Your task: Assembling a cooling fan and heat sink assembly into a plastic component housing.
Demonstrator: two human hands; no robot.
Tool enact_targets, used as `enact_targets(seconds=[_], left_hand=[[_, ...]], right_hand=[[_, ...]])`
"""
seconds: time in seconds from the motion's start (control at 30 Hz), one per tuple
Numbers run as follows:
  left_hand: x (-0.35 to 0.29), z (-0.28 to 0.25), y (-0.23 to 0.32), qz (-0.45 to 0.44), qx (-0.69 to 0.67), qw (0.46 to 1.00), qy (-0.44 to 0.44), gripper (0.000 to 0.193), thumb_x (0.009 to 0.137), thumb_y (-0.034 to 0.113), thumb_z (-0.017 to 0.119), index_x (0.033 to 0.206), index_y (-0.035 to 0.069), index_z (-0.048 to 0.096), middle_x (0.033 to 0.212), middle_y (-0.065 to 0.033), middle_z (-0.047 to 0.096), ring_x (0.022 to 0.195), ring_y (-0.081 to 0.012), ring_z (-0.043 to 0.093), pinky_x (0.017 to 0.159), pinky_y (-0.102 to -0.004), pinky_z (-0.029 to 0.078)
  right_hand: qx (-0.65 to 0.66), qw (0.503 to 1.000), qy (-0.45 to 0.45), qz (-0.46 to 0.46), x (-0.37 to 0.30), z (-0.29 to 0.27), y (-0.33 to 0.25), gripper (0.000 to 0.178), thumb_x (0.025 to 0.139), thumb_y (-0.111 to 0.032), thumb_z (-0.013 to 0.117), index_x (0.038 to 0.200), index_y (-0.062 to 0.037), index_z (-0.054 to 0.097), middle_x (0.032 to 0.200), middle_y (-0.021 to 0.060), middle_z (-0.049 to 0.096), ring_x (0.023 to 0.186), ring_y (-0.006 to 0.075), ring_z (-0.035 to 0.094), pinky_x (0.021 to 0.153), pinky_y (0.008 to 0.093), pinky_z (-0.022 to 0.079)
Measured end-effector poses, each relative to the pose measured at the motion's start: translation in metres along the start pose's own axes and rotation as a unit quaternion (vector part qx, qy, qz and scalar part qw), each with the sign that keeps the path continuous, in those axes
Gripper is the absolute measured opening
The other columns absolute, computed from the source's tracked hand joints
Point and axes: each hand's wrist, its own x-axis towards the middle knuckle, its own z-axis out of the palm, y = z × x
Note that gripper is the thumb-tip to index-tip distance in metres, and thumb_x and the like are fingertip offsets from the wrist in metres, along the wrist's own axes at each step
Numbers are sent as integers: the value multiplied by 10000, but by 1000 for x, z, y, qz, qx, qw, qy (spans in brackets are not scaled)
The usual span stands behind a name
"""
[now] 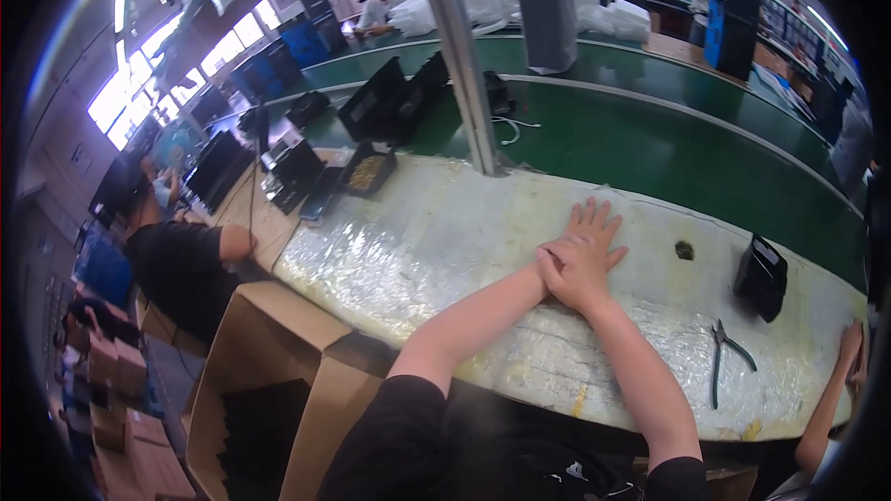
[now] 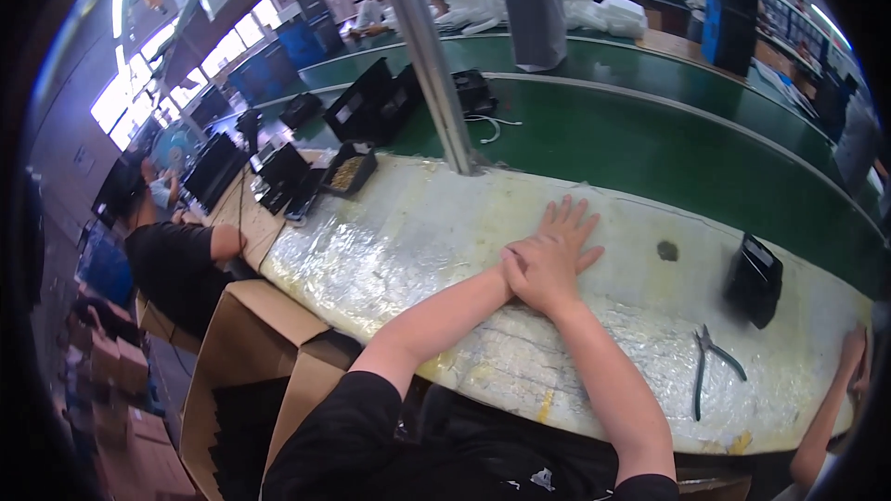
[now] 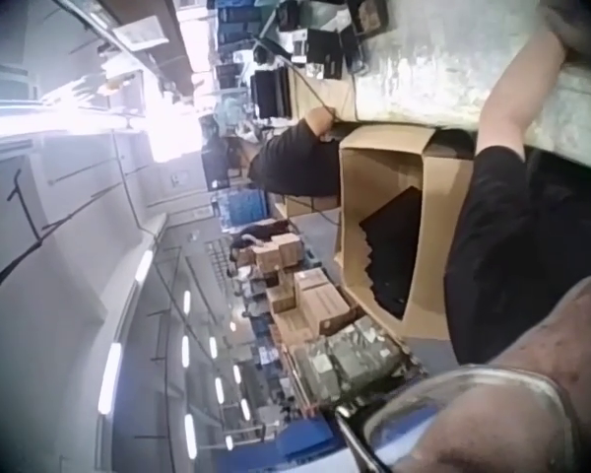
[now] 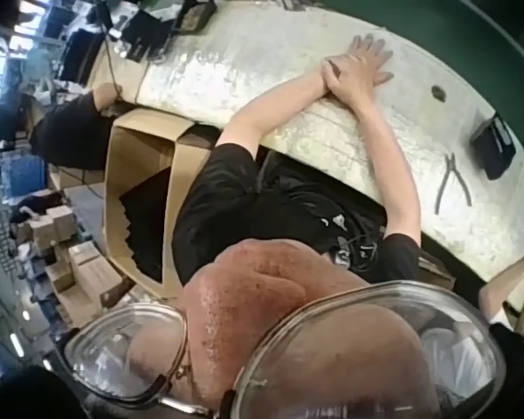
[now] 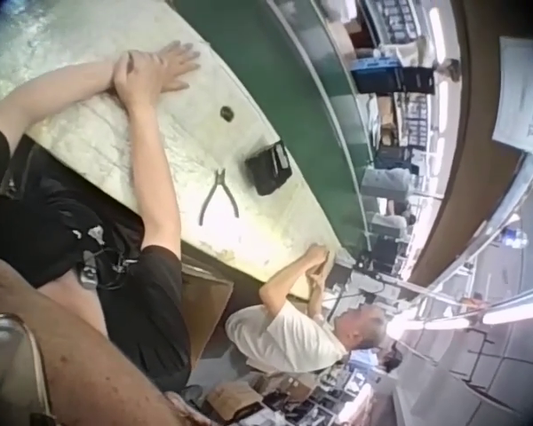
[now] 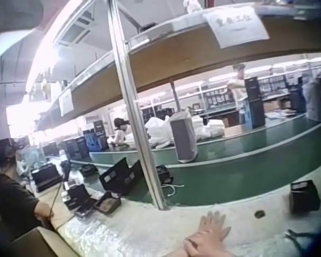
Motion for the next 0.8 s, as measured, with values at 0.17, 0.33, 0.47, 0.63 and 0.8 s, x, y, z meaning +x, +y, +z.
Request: enact_targets(seconds=[0.17, 0.33, 0.47, 0.63, 0.8], left_hand=[[2, -2, 2, -5, -17, 1000, -23, 645, 884, 491, 492, 1359, 58, 439, 1442, -258, 319, 1349, -472, 243, 1093, -583, 172], [-4, -3, -3, -5, -20, 1000, -14, 656, 884, 506, 473, 1364, 60, 435, 1443, -260, 318, 1351, -472, 236, 1092, -587, 165], [-3, -7, -4, -10, -23, 999, -25, 639, 879, 480, 506, 1357, 61, 441, 1443, -256, 319, 1356, -463, 232, 1094, -583, 170], [3, 21, -7, 32, -48, 998, 36, 603, 867, 423, 565, 1342, 70, 450, 1442, -225, 333, 1374, -395, 240, 1107, -556, 174], [2, -4, -15, 42, 39, 998, -6, 570, 919, 380, 507, 1377, 58, 400, 1434, -218, 355, 1370, -366, 265, 1127, -490, 172]], right_hand=[[-14, 1000, 3, 3, -2, 0, 1, 157, 776, -163, 597, 786, -36, 690, 765, 121, 662, 821, 303, 605, 844, 408, 411], [-6, 1000, 11, 0, -1, 7, -1, 155, 775, -162, 596, 781, -38, 688, 770, 119, 663, 829, 300, 606, 849, 403, 409], [-16, 1000, 1, 4, 1, 9, -3, 151, 778, -162, 593, 782, -44, 687, 769, 119, 664, 828, 300, 607, 850, 403, 410], [-123, 989, 39, 67, -9, 11, 11, 241, 735, -280, 636, 772, -57, 717, 1229, 277, 537, 1212, 431, 423, 1044, 524, 245], [-61, 990, -22, 124, -6, 23, 7, 415, 738, -355, 602, 985, -33, 687, 1337, 351, 378, 1277, 532, 252, 1051, 582, 174]])
